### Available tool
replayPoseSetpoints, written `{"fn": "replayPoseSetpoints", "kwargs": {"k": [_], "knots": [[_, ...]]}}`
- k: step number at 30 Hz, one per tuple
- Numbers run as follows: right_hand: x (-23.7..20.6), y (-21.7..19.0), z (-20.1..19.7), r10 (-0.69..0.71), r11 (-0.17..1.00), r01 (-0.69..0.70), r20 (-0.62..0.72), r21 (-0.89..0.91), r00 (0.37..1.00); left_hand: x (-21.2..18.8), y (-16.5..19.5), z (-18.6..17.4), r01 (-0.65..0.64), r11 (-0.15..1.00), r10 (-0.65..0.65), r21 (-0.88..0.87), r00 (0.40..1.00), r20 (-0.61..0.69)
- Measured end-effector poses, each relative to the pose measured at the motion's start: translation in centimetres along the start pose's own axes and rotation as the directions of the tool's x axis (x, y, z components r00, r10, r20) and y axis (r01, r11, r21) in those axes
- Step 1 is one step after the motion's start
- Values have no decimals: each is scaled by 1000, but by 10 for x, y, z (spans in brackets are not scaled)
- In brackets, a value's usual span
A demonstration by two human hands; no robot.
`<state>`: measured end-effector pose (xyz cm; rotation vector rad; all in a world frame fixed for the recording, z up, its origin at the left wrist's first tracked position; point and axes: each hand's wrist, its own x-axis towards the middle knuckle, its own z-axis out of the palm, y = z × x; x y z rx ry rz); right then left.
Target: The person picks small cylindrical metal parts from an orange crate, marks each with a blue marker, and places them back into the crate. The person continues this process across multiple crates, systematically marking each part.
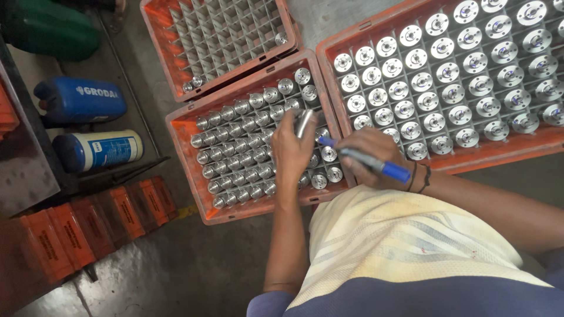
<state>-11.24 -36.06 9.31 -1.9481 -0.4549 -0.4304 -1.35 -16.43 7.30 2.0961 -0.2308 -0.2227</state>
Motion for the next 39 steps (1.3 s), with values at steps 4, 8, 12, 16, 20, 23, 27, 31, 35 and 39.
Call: {"fn": "replayPoseSetpoints", "kwargs": {"k": [4,8,12,16,20,23,27,31,35,39], "knots": [[3,-3,-7,100,995,-100,-40,10,994,0,6,-20,-123,953,101,278,991,92],[4,-4,-7,111,994,-110,-35,22,993,14,-7,-12,35,898,19,439,993,-119],[6,-2,-6,126,992,-126,-36,5,991,42,-25,-13,63,860,20,506,987,-158],[10,-4,-12,109,994,-111,-69,-14,992,48,-31,-53,-344,891,377,296,925,-59],[18,-10,-7,-69,996,70,22,-53,997,33,-25,-42,-18,640,81,-768,996,44],[27,-5,0,-203,976,207,68,-61,977,19,-24,1,248,522,-167,-816,968,187],[23,-4,2,-58,998,58,6,-16,998,2,-30,28,234,560,-161,-794,972,173],[15,-4,3,-49,998,49,9,27,999,-1,-35,28,299,505,-293,-810,942,165],[10,-2,3,-68,998,68,148,7,987,0,-34,29,258,532,-207,-807,963,172],[10,0,7,0,999,0,7,36,1000,1,-30,25,318,334,-219,-887,942,255]]}}
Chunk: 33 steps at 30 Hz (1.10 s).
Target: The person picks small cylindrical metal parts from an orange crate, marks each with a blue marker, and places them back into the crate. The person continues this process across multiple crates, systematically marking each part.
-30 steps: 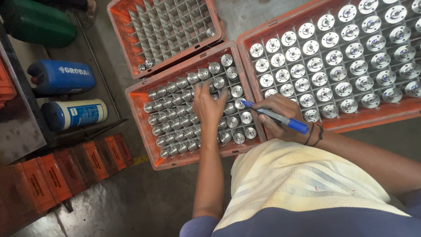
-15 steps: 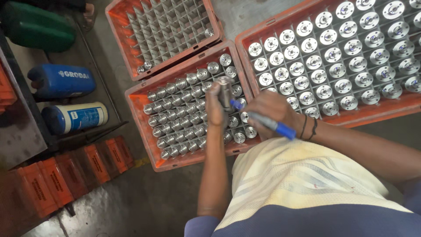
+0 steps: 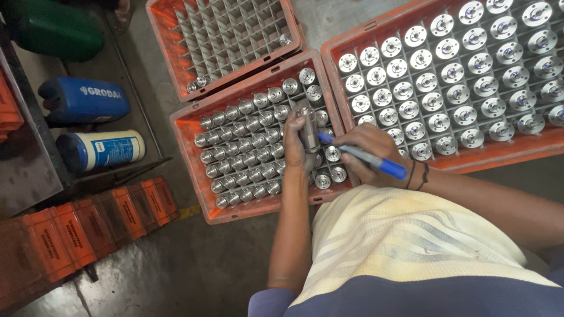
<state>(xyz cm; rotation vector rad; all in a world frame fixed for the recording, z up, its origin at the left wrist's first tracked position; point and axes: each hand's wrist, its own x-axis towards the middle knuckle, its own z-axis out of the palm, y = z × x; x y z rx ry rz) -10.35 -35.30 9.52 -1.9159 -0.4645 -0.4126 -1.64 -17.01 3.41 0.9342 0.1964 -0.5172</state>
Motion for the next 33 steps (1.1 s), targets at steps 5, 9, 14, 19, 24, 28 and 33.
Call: {"fn": "replayPoseSetpoints", "kwargs": {"k": [5,9,14,19,24,28,33], "knots": [[2,-1,2,46,999,-45,32,-22,998,5,29,0,-81,747,164,660,984,-65],[0,-3,-9,125,992,-124,-72,13,990,11,48,-2,-110,42,393,993,916,85],[-1,-4,-13,157,988,-158,-83,2,984,30,30,4,-195,-100,481,976,849,219],[-4,0,-15,148,988,-151,-88,-24,985,57,21,-1,-85,-114,404,990,906,125],[-5,4,-19,146,988,-152,-155,-32,977,59,77,-34,-543,545,683,639,730,39],[-4,4,-20,143,989,-148,-151,-25,978,58,76,-30,-343,533,507,773,861,32],[-8,3,-26,212,976,-217,-163,-19,964,43,39,-8,-188,174,486,967,870,82]]}}
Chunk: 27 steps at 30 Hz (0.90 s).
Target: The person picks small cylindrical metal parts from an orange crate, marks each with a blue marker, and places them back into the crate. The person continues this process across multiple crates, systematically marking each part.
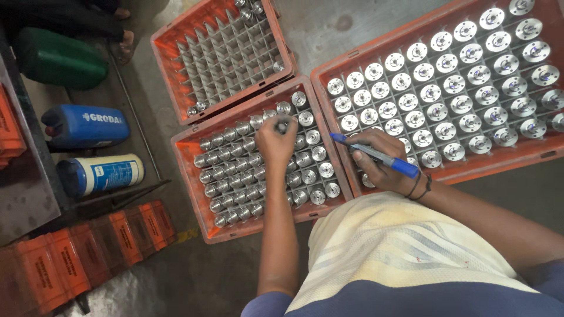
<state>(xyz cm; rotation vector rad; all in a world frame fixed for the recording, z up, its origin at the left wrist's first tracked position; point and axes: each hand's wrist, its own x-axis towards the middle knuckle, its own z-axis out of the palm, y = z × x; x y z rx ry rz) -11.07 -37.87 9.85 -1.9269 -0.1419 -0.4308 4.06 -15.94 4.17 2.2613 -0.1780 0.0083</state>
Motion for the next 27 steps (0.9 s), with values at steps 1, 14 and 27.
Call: {"fn": "replayPoseSetpoints", "kwargs": {"k": [1,14,27], "knots": [[-1,0,-2,20,1000,-20,3,10,1000,-3,3,3,-14,998,13,60,1000,20],[2,-1,-5,20,1000,-20,-38,12,999,9,14,-28,-14,683,140,-730,984,112],[3,-3,17,-287,952,300,174,-55,942,-44,17,26,396,447,-117,-802,915,386]]}}
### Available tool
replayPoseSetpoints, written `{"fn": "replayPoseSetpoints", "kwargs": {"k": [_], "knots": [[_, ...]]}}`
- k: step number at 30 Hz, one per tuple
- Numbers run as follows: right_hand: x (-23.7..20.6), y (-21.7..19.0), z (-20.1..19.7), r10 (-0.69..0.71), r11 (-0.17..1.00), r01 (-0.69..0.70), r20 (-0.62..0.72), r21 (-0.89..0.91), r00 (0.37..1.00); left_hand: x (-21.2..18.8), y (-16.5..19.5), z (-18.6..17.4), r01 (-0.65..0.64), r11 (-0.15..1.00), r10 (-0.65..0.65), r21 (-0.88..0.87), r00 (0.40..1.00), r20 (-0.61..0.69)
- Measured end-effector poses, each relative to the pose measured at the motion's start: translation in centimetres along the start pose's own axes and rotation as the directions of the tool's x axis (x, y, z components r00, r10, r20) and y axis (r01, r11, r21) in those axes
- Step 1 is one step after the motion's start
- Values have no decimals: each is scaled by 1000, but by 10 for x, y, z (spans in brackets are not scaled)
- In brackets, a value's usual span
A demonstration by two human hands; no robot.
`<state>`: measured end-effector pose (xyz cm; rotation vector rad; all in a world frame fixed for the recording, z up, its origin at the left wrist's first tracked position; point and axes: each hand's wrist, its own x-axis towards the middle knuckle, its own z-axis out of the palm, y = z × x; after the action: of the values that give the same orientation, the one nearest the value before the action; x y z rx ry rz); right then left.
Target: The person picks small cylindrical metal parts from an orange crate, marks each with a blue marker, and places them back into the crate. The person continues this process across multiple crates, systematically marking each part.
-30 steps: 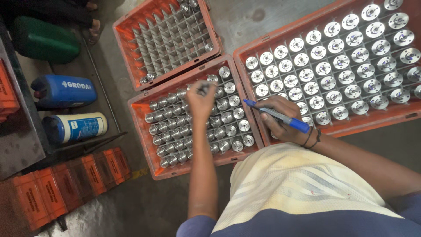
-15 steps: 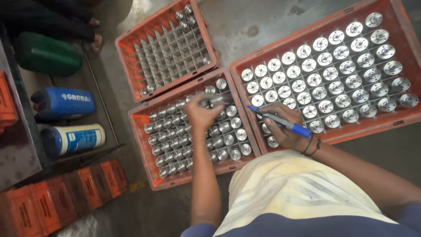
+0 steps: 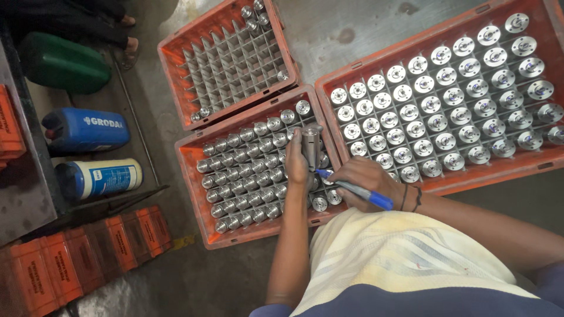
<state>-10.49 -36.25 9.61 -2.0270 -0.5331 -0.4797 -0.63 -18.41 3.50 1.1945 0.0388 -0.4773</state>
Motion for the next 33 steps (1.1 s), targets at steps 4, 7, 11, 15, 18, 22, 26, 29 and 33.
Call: {"fn": "replayPoseSetpoints", "kwargs": {"k": [4,7,11,15,18,22,26,29,33], "knots": [[-9,2,4,112,992,-111,-11,61,994,6,-11,-2,-2,1000,3,13,999,-36],[-11,5,8,127,989,-126,-8,72,992,7,-15,-4,51,996,-52,-73,998,-17],[-11,3,9,176,976,-166,-61,140,983,9,-7,-4,117,963,-104,-241,993,63],[-8,-3,3,191,976,-187,-20,110,981,15,17,-2,-104,856,130,507,991,-15],[-5,-4,-3,252,963,-237,-112,132,961,15,37,-6,-171,342,332,924,942,51],[-5,-4,-8,268,960,-257,-91,110,959,22,48,-15,-91,244,305,966,952,13],[-8,-1,-6,288,954,-279,-83,109,954,46,41,-20,61,101,433,993,896,-99],[-8,2,-6,258,964,-250,-87,88,962,63,44,-31,88,77,380,993,918,-111],[-5,3,-9,256,966,-248,-128,73,958,55,67,-60,-281,400,494,873,868,53]]}}
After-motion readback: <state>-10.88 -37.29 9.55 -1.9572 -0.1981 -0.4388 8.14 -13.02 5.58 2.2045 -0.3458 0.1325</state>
